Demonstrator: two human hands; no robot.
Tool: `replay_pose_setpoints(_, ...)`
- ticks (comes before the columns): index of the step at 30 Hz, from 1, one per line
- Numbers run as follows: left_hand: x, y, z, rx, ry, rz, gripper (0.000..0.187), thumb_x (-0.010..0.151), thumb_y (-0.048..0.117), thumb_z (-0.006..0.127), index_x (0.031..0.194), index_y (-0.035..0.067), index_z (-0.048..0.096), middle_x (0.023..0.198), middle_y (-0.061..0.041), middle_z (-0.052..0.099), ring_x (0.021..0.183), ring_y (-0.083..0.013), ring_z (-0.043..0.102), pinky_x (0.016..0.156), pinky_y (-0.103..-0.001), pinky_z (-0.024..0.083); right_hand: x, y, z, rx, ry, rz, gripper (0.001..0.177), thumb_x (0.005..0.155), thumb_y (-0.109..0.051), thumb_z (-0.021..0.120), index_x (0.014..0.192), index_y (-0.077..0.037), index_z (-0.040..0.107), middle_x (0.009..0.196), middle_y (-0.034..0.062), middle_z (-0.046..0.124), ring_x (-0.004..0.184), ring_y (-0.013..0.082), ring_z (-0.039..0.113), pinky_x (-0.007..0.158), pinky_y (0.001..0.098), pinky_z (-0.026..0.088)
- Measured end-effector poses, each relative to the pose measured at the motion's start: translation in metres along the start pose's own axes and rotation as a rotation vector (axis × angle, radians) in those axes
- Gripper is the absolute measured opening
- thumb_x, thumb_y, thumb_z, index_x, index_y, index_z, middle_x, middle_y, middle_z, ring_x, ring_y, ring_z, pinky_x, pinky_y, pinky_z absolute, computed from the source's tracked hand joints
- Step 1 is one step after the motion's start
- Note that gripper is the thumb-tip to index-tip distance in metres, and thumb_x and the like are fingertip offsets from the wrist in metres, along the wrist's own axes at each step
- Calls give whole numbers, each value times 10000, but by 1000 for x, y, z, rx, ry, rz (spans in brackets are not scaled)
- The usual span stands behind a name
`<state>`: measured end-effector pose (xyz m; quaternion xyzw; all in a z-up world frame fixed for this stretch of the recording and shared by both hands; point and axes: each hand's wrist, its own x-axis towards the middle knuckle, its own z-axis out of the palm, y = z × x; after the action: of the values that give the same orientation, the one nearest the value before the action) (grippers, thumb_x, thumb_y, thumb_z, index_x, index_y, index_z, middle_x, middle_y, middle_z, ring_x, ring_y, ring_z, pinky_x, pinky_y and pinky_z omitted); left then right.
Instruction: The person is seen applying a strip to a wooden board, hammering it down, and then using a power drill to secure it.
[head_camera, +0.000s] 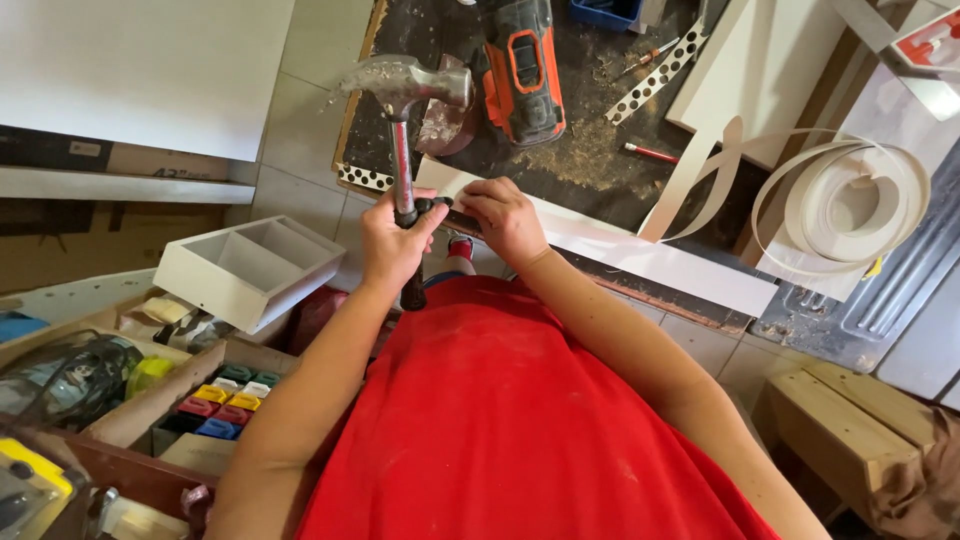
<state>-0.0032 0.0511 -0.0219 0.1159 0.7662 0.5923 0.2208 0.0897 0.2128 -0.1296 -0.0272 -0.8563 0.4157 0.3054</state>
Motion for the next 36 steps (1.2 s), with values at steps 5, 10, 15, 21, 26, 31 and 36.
replay_pose_setpoints(5, 1, 4, 4, 65, 6, 94, 208, 865, 55, 894, 1034, 0, 785, 551, -143, 640, 428, -167, 630, 404, -257, 520, 1, 1, 1, -19, -7, 1, 41, 940, -110, 802, 968, -80, 803, 1025, 61, 759, 899, 285, 727, 806, 371, 615)
replay_pose_setpoints(10, 1, 2, 13, 101, 22, 181, 194, 866, 39, 892, 1008, -22, 773, 572, -157, 662, 430, -185, 643, 387, -272, 535, 3, 0, 4, -27, -7, 19, 119, 908, -136, 833, 1015, -109, 791, 1016, 30, 742, 899, 264, 715, 806, 368, 613)
replay_pose_setpoints(15, 2, 0, 14, 78, 42, 174, 197, 866, 52, 878, 1007, -24, 763, 602, -164, 679, 459, -190, 663, 384, -284, 554, 13, -11, 5, -5, -33, 2, 274, 941, -295, 820, 1153, -131, 767, 1033, 51, 728, 916, 286, 701, 827, 402, 603)
replay_pose_setpoints(21, 3, -2, 16, 99, 62, 196, 229, 838, 68, 906, 1001, -23, 773, 614, -176, 687, 467, -213, 678, 385, -302, 577, 18, -5, 19, 43, 4, -69, 184, 1005, -249, 755, 1095, -90, 775, 981, 80, 759, 842, 305, 720, 774, 386, 603)
replay_pose_setpoints(26, -11, -13, -11, 159, 75, 204, 251, 839, 153, 933, 1019, 50, 791, 698, -137, 741, 553, -210, 724, 462, -328, 607, 15, 3, 20, 82, 4, -78, 190, 1028, -254, 719, 1097, -91, 790, 964, 75, 770, 832, 309, 735, 753, 395, 612)
replay_pose_setpoints(31, -61, -5, -86, 474, 63, 274, 304, 935, 348, 874, 1017, 76, 764, 711, -121, 742, 634, -339, 741, 552, -419, 567, 9, 7, 23, 140, 4, -83, 193, 1025, -236, 723, 1097, -69, 788, 962, 98, 763, 829, 339, 734, 749, 419, 614)
replay_pose_setpoints(36, -114, 72, -127, 874, 39, 197, 318, 995, 479, 721, 996, 163, 754, 676, -165, 670, 738, -457, 698, 674, -530, 554, 8, 8, 24, 144, 8, -70, 178, 998, -210, 753, 1097, -68, 794, 955, 104, 762, 822, 340, 733, 745, 420, 618)
